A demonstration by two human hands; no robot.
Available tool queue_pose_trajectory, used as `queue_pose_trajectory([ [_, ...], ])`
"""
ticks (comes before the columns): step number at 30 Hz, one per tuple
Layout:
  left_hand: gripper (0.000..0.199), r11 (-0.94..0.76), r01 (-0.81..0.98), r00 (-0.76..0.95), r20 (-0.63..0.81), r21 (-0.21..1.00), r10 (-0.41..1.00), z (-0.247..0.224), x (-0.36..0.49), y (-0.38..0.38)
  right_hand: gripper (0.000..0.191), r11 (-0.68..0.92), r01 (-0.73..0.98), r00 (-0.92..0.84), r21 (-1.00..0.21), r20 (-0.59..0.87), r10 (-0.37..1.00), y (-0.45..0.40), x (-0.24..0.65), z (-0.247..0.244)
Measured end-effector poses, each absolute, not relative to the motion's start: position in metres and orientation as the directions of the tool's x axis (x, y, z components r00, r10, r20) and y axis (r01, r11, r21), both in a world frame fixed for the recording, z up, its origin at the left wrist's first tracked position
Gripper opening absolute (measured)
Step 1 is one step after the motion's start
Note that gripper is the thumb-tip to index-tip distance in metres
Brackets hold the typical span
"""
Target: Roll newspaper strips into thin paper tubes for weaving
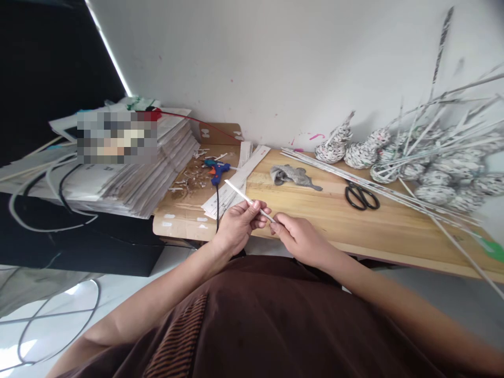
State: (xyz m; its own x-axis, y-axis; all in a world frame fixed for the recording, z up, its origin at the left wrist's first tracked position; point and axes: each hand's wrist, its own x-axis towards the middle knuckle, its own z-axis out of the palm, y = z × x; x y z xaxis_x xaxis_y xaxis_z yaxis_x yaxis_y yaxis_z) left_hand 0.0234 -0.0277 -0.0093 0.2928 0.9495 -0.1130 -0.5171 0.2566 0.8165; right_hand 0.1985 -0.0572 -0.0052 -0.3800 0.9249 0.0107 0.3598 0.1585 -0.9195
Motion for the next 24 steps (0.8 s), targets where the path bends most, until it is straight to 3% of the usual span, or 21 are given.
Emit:
queue_pose_trajectory([
  [3, 0.023, 0.261, -0.521, 0.300, -0.112, 0.812, 0.947, -0.009, 0.024, -0.028, 0.038, -0.035, 0.172, -0.473, -0.985, -0.114, 0.873, -0.055, 0.199, -0.010],
  [6, 0.023, 0.263, -0.516, 0.308, -0.110, 0.815, 0.945, -0.010, 0.024, -0.027, 0.039, -0.262, 0.009, -0.624, -0.965, -0.210, 0.753, -0.051, 0.202, -0.015],
  [8, 0.024, 0.263, -0.500, 0.316, -0.109, 0.825, 0.942, -0.011, 0.024, -0.027, 0.038, -0.187, 0.098, -0.591, -0.977, -0.208, 0.779, -0.049, 0.202, -0.014],
  [10, 0.026, 0.270, -0.475, 0.334, -0.112, 0.838, 0.936, -0.012, 0.024, -0.027, 0.034, 0.034, 0.288, -0.478, -0.957, -0.113, 0.871, -0.049, 0.201, -0.010],
  [13, 0.033, 0.255, -0.461, 0.312, -0.114, 0.850, 0.943, -0.012, 0.024, -0.025, 0.027, 0.299, 0.539, -0.370, -0.788, 0.097, 0.924, -0.053, 0.198, -0.005],
  [16, 0.033, 0.197, -0.477, 0.233, -0.093, 0.857, 0.968, -0.010, 0.022, -0.023, 0.026, 0.323, 0.614, -0.329, -0.720, 0.139, 0.934, -0.056, 0.196, -0.006],
  [18, 0.029, 0.185, -0.487, 0.231, -0.078, 0.853, 0.970, -0.008, 0.021, -0.023, 0.029, 0.220, 0.490, -0.346, -0.843, 0.043, 0.937, -0.056, 0.197, -0.010],
  [20, 0.026, 0.197, -0.507, 0.260, -0.069, 0.839, 0.963, -0.007, 0.020, -0.023, 0.034, -0.006, 0.220, -0.464, -0.976, -0.110, 0.879, -0.054, 0.199, -0.013],
  [22, 0.024, 0.207, -0.529, 0.280, -0.062, 0.823, 0.958, -0.006, 0.021, -0.023, 0.037, -0.237, 0.012, -0.616, -0.971, -0.194, 0.763, -0.052, 0.202, -0.015],
  [24, 0.023, 0.211, -0.532, 0.283, -0.062, 0.820, 0.957, -0.006, 0.021, -0.024, 0.038, -0.276, 0.002, -0.652, -0.961, -0.211, 0.728, -0.051, 0.203, -0.014],
])
